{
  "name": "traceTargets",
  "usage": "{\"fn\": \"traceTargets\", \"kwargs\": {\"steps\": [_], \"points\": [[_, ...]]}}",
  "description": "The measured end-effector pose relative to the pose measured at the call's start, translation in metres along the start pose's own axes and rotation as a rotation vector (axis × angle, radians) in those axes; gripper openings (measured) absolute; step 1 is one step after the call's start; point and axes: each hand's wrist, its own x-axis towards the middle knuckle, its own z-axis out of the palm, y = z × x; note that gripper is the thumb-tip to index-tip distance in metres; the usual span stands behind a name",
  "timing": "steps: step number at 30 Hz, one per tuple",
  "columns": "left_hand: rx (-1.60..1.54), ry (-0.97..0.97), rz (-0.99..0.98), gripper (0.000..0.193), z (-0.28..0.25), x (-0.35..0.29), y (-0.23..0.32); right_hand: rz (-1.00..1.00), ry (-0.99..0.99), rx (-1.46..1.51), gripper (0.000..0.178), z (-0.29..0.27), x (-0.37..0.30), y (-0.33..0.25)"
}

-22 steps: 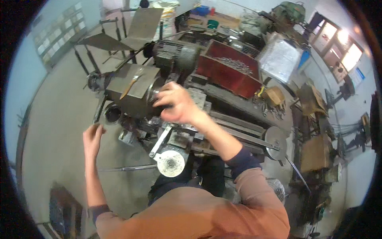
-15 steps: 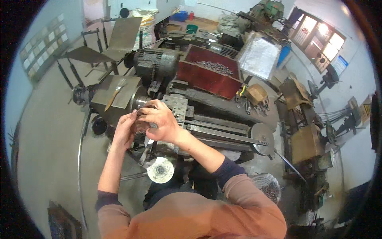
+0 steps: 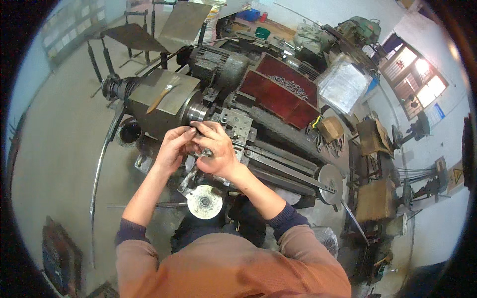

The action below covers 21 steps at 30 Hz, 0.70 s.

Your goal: The person operates a metal turning machine, repeatedly loading small metal pieces into the chuck, adjusting controls, and removing finished pieces. The person places the finished pieces into a nearby metal basket.

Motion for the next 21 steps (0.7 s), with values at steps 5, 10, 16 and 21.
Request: {"fn": "traceTargets", "kwargs": {"steps": [5,10,16,21], "points": [[0.471,-0.055,0.081,0.026,-0.005,0.004,0.010,-0.017,-0.108,-0.146,0.040,-0.009,0.002,-0.006],[0.609,-0.087,0.015,0.029,-0.016,0.007,0.012,-0.061,-0.189,-0.073,0.025,-0.010,0.008,0.000],[0.904,-0.214,-0.021,0.028,-0.031,0.002,0.035,0.035,-0.334,-0.179,0.027,-0.016,0.014,0.042],[1.232,0.200,0.200,0.029,-0.095,-0.041,0.087,0.406,-0.535,-0.433,0.025,-0.015,0.037,0.098]]}}
